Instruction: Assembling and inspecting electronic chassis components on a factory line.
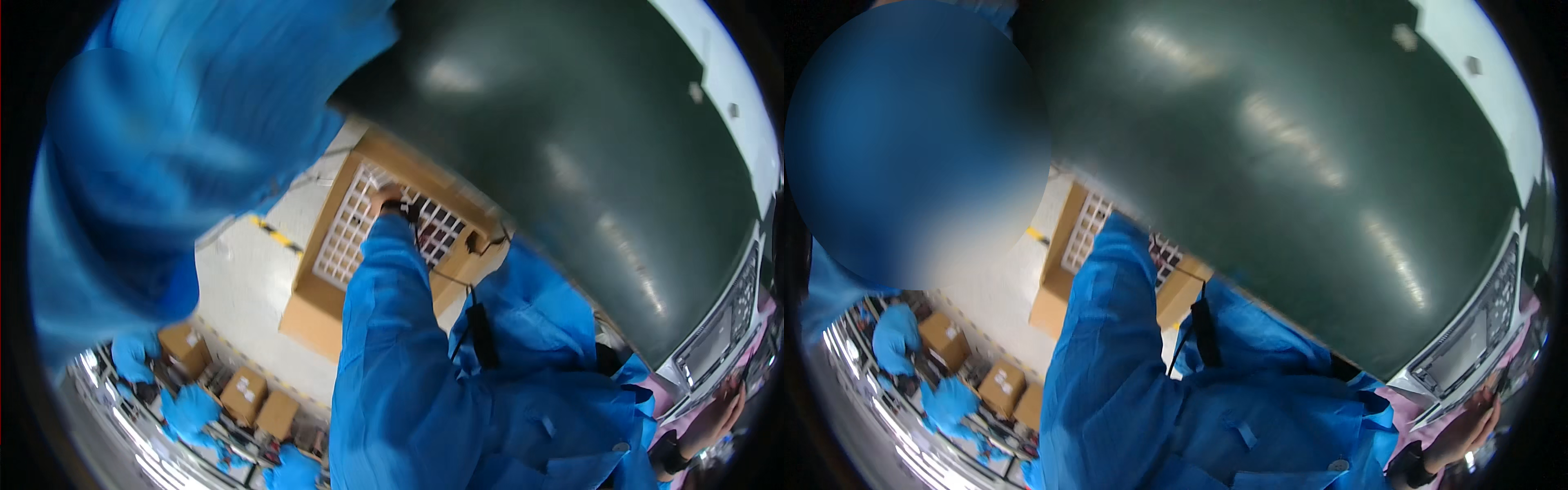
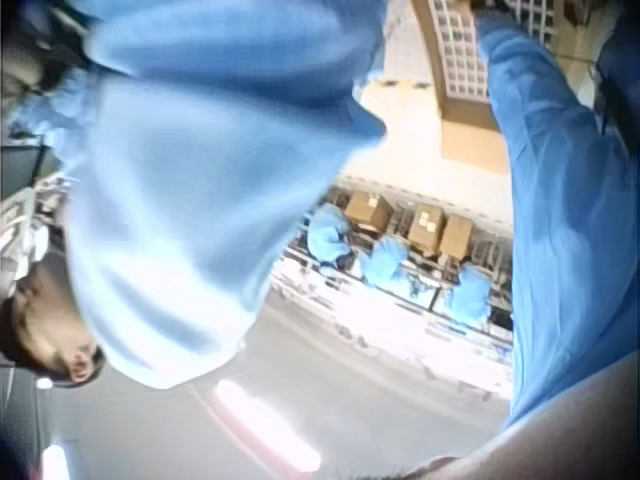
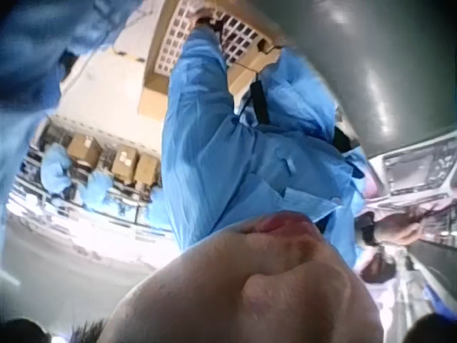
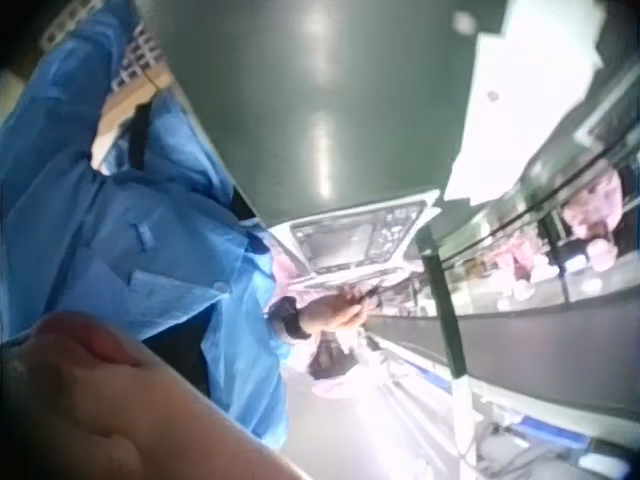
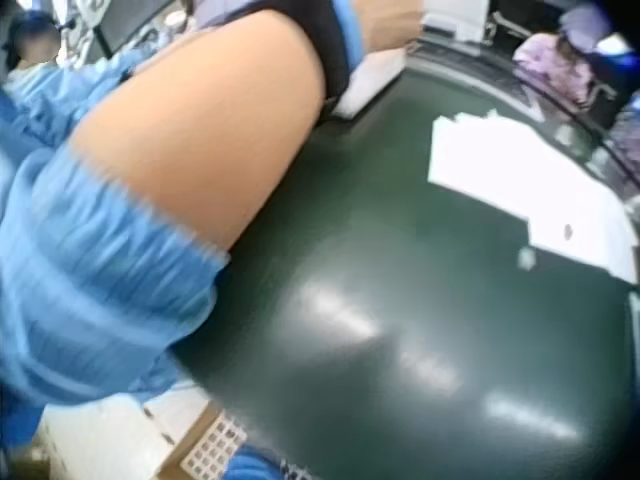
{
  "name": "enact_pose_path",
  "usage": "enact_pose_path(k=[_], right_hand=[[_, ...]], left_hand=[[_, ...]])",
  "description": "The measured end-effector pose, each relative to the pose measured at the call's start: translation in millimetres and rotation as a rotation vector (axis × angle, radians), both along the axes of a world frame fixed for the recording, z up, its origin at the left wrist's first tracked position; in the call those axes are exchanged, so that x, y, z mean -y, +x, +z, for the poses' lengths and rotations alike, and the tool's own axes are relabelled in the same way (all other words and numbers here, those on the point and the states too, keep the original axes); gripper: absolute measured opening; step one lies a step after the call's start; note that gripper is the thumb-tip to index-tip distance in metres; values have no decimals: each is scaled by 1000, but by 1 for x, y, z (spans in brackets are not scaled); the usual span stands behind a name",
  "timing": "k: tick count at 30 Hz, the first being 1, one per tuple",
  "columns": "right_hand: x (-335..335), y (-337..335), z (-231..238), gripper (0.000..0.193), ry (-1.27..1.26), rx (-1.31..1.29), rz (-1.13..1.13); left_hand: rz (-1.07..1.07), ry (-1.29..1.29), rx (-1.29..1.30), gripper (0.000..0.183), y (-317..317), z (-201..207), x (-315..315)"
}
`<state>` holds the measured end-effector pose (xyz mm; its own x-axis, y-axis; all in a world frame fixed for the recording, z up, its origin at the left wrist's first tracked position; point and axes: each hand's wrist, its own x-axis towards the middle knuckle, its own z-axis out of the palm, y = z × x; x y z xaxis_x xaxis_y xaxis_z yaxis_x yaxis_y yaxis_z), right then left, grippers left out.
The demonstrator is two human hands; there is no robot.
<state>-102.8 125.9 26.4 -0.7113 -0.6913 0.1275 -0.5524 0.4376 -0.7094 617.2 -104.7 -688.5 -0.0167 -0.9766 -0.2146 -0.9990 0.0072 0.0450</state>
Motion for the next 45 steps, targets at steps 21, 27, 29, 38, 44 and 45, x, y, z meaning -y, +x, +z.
enact_pose_path(k=[21, 27, 29, 38, 44, 45], right_hand=[[-2, 66, -16, 28, -673, 562, 350], [28, 74, -11, 27, -778, 706, 331], [33, 74, 2, 24, -685, 788, 332], [62, 79, 0, 16, -441, 831, 400], [127, 136, -12, 13, -352, 849, 486], [135, 143, -17, 13, -325, 826, 489]], left_hand=[[-184, 257, -1432, 47, -292, 721, -42], [-193, 125, -1336, 35, -391, 699, 36], [-341, -197, -735, 42, -404, 689, 39], [-744, -253, -424, 57, -380, 663, 2], [-670, -265, -539, 61, -386, 666, -19], [-679, -280, -538, 63, -387, 666, -18]])
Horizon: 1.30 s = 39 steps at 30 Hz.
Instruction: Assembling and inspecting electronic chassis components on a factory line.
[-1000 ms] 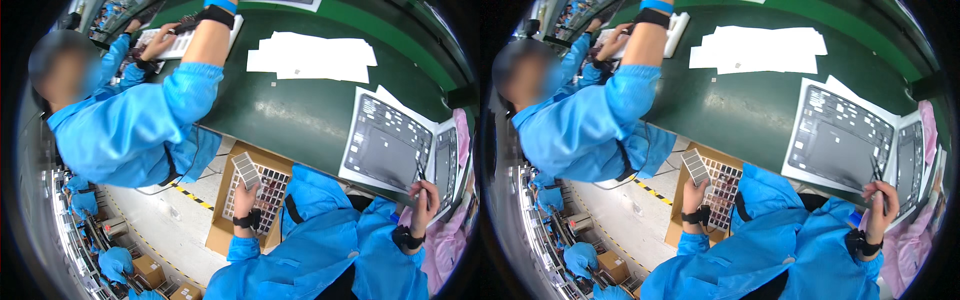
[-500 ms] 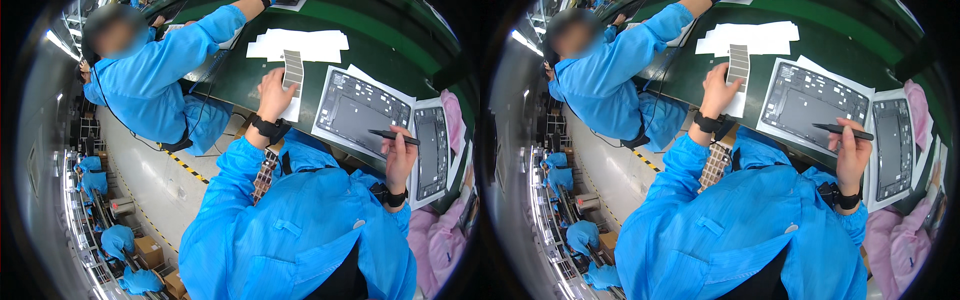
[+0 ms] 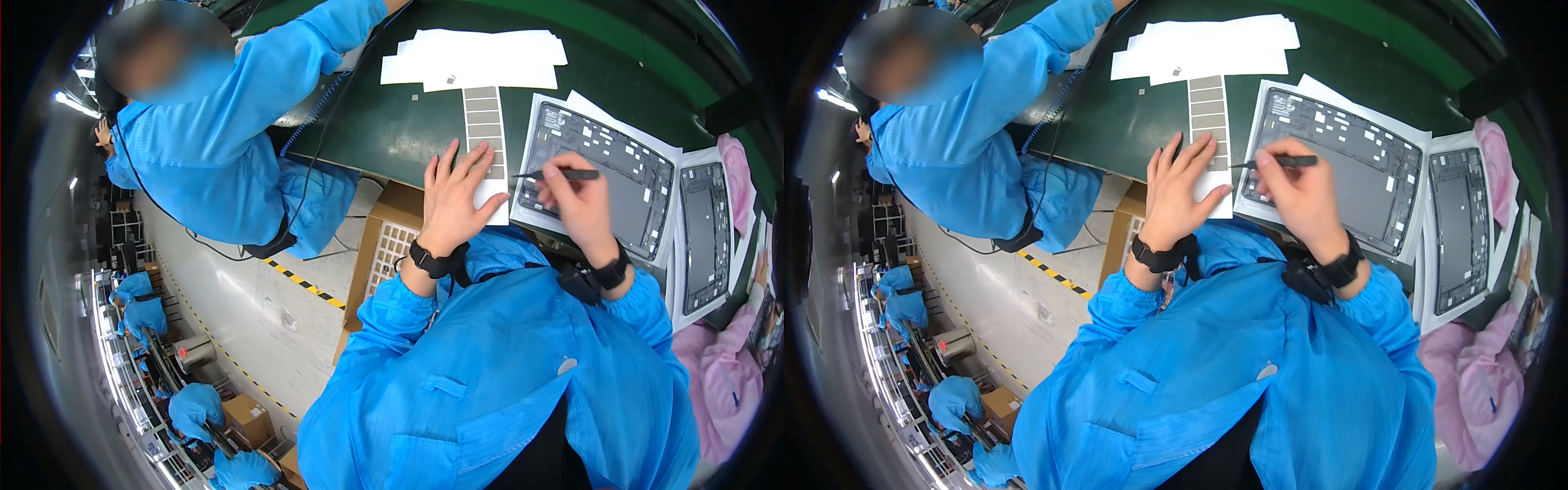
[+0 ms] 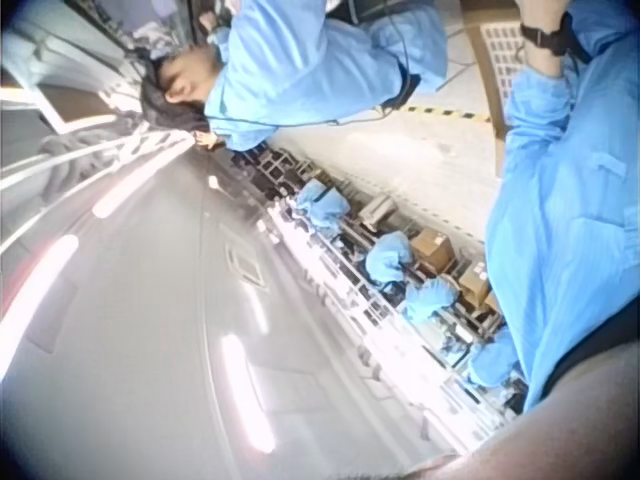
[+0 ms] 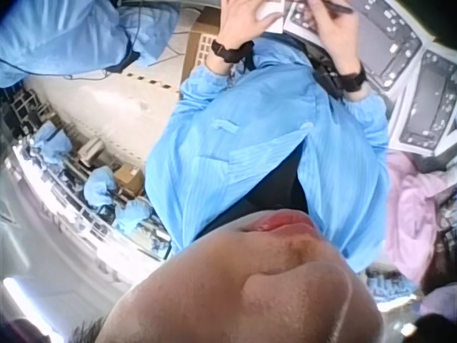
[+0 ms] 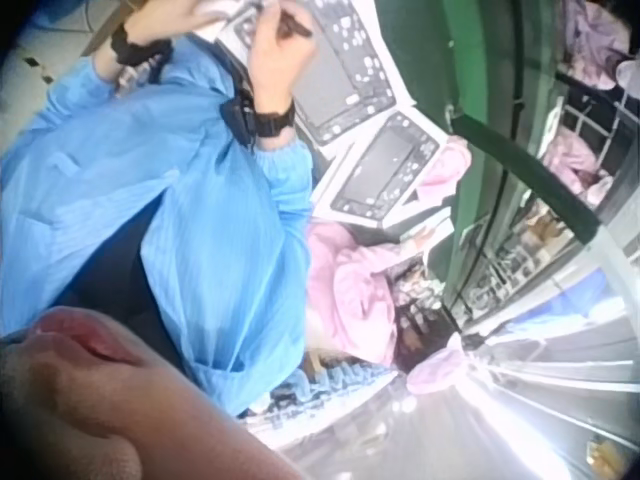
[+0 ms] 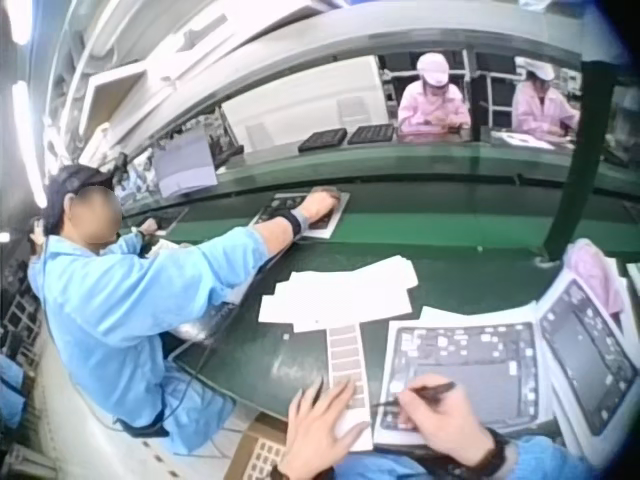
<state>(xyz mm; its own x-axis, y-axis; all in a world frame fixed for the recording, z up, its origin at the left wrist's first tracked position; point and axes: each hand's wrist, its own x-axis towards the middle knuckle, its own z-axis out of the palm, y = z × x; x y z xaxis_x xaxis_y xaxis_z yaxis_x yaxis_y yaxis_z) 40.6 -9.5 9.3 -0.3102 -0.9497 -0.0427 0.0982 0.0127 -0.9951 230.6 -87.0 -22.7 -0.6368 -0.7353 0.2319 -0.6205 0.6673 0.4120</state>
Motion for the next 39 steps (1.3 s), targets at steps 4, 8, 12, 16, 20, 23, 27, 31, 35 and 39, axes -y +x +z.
enact_pose_path(k=[4, 8, 12, 16, 20, 23, 27, 31, 35, 39], right_hand=[[11, 14, -20, 14, 70, -68, 14], [10, 13, -32, 14, 76, -149, -7], [7, 16, -30, 14, 83, -292, -14], [10, 17, -28, 15, 58, -335, -4], [13, 10, -31, 15, 74, -177, 9], [12, 9, -33, 15, 90, -141, 8], [12, 13, -32, 14, 73, -267, 22], [11, 17, -21, 17, 130, -160, -24], [1, 0, -12, 20, -68, -4, -175], [-14, -24, -2, 23, -20, -19, -357]], left_hand=[[-7, 5, -5, 64, 6, 0, 1], [-2, 35, -2, 64, 6, -7, -1], [-1, 54, -5, 65, 8, -4, -3], [-1, 53, -8, 66, 7, -4, 0], [-9, 64, 10, 67, 6, -3, 4], [-8, 65, 4, 67, 6, -4, 4], [-9, 68, 4, 66, 5, -3, 3], [-14, 68, -1, 66, 5, -3, 1], [-21, 69, 10, 62, 4, 3, -2], [-14, 10, 27, 49, 2, 8, 4]])
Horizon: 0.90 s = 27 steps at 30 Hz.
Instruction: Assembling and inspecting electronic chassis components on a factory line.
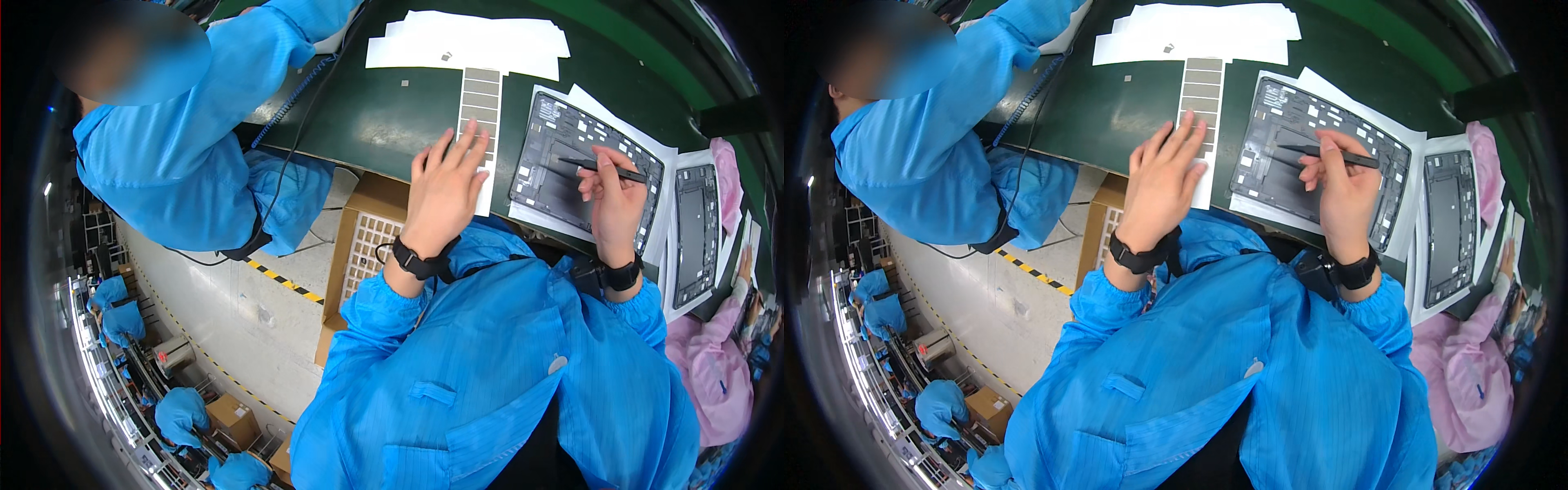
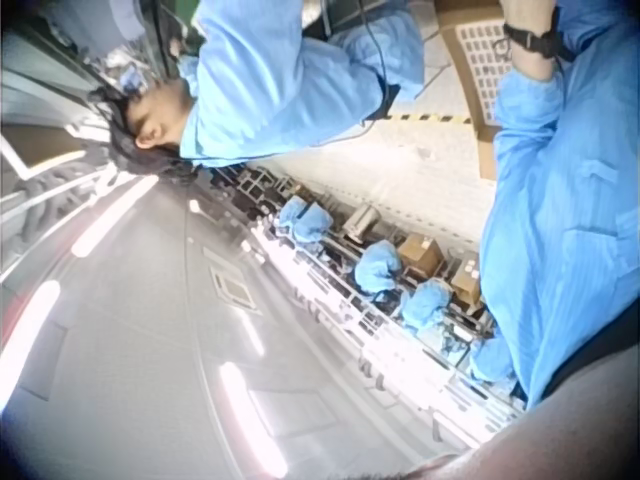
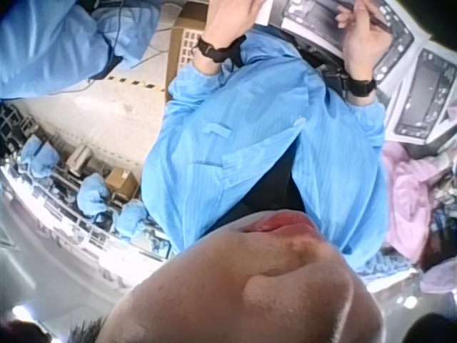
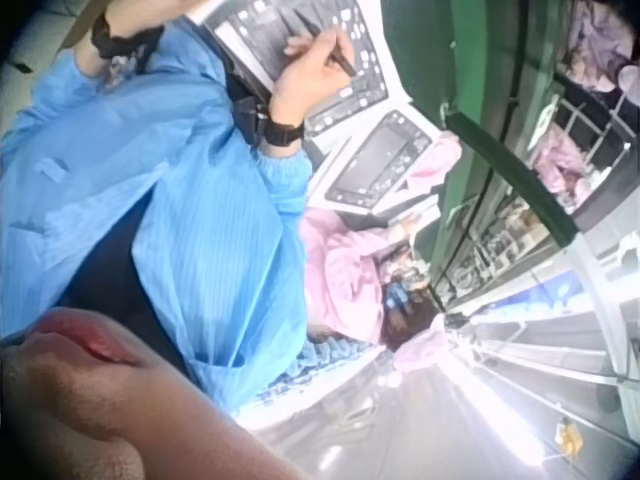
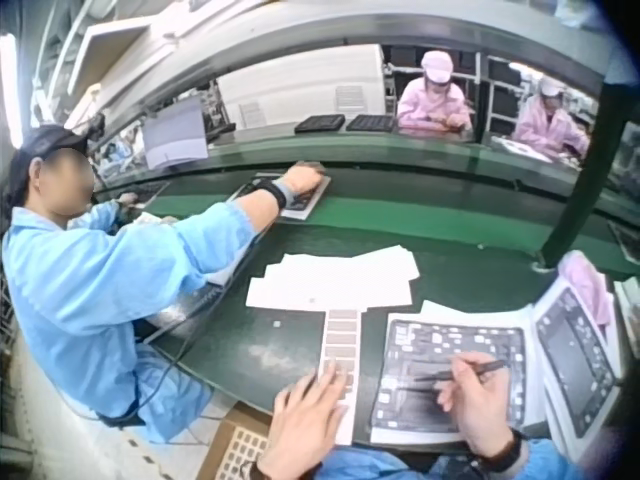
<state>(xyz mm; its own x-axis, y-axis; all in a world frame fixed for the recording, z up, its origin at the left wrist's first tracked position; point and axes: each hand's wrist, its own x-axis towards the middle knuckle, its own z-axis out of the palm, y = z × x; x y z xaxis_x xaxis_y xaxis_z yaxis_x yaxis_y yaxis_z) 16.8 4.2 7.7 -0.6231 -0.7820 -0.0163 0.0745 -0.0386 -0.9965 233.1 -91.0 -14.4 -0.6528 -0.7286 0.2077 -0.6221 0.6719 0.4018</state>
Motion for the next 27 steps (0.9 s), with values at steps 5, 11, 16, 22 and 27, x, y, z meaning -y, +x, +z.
enact_pose_path(k=[5, 11, 16, 22, 27], right_hand=[[-4, 19, -16, 23, 70, 5, 87], [2, 25, -21, 22, 161, 39, 103], [-1, 29, -24, 21, 155, 36, 79], [0, 30, -21, 19, 162, -84, 89], [0, 30, -17, 18, 185, -224, 115]], left_hand=[[-15, -27, -74, 32, -12, 11, -3], [-89, -33, -190, 22, -28, 3, -17], [-108, -37, -193, 21, -28, 3, -16], [-124, -37, -161, 28, -31, 5, -17], [-146, -214, -27, 35, -39, 5, -27]])
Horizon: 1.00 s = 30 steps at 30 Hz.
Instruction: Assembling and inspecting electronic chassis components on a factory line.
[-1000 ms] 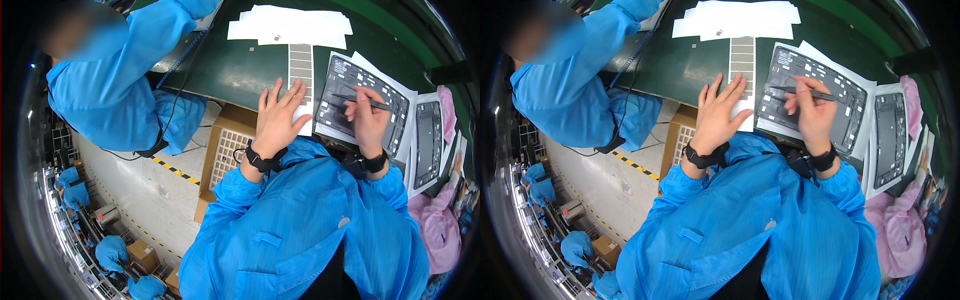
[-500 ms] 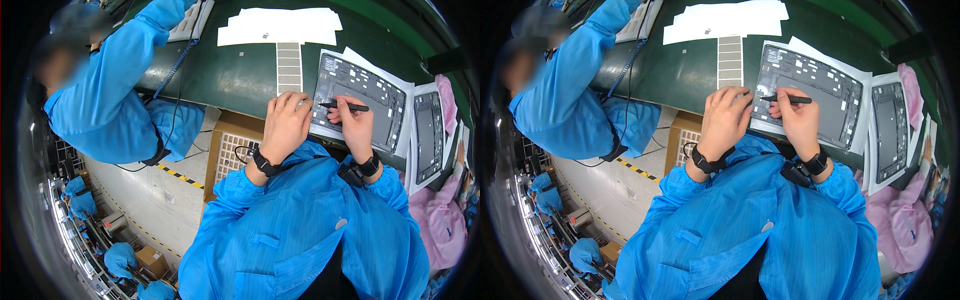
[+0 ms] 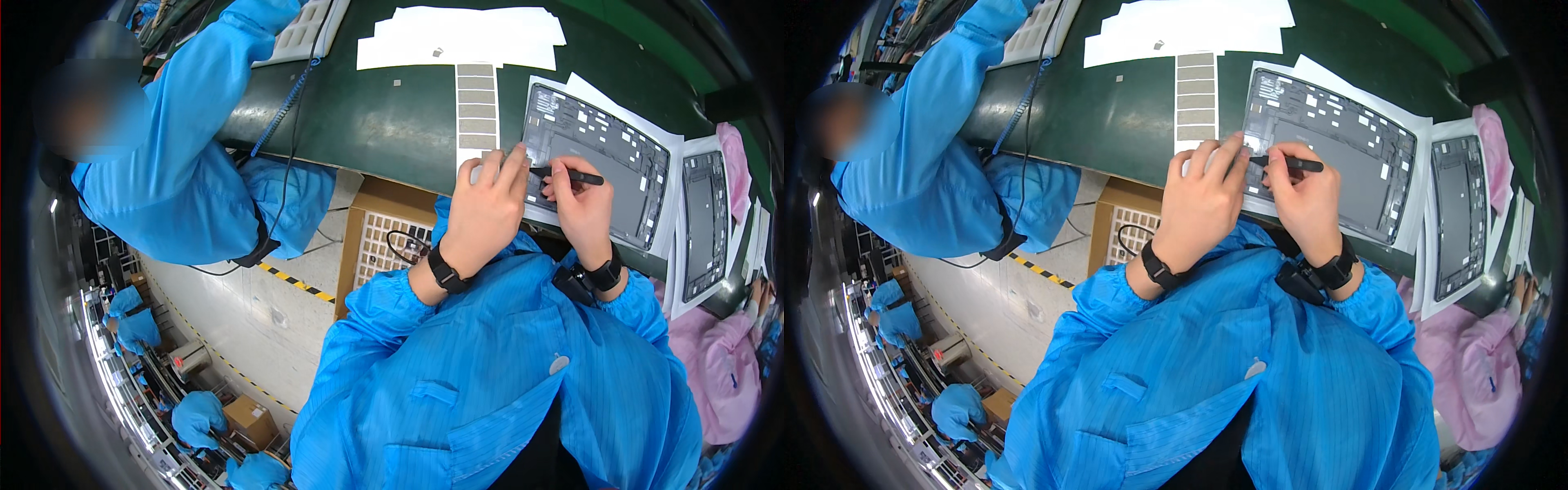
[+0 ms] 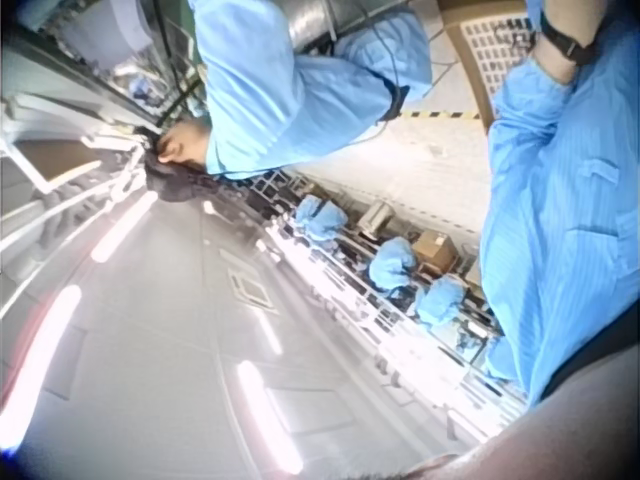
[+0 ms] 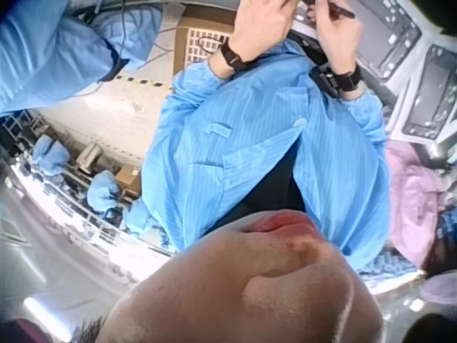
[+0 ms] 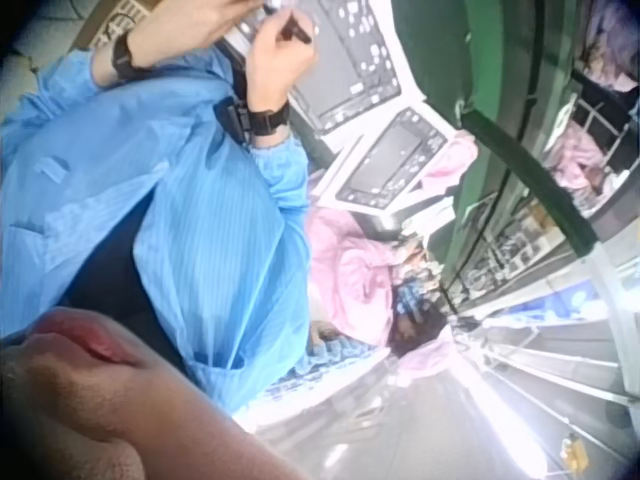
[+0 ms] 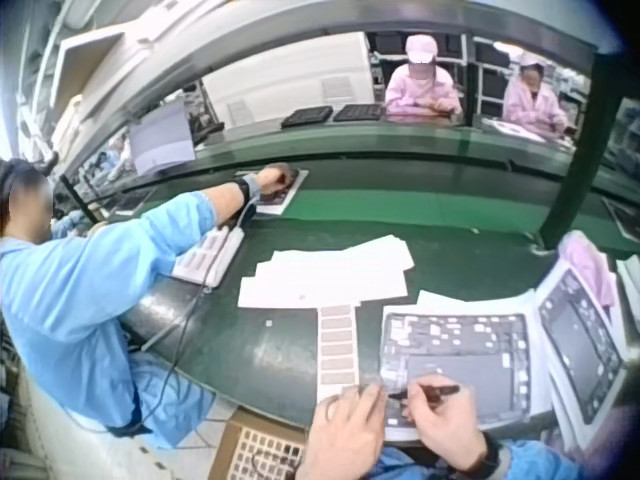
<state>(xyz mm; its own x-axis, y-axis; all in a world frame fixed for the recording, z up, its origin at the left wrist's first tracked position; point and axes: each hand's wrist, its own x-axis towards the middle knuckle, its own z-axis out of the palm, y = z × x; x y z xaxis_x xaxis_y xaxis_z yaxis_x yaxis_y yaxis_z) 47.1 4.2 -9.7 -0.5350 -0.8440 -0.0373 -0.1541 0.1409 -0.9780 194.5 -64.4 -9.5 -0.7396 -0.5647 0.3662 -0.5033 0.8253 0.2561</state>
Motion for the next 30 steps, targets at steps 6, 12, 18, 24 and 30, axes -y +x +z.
enact_pose_path(k=[6, 12, 18, 24, 30], right_hand=[[-5, -10, 2, 18, -257, 65, -225], [16, 2, 7, 19, -73, 225, 89], [30, 15, -1, 19, 7, -58, 192], [33, 20, 1, 21, -12, 26, 210], [31, 15, -5, 20, 8, -8, 189]], left_hand=[[-32, 46, 73, 40, 5, 6, -3], [135, 195, -272, 39, 39, -15, 16], [183, 198, -162, 41, 45, -18, 20], [185, 205, -139, 42, 43, -19, 21], [192, 205, -153, 42, 40, -20, 21]])
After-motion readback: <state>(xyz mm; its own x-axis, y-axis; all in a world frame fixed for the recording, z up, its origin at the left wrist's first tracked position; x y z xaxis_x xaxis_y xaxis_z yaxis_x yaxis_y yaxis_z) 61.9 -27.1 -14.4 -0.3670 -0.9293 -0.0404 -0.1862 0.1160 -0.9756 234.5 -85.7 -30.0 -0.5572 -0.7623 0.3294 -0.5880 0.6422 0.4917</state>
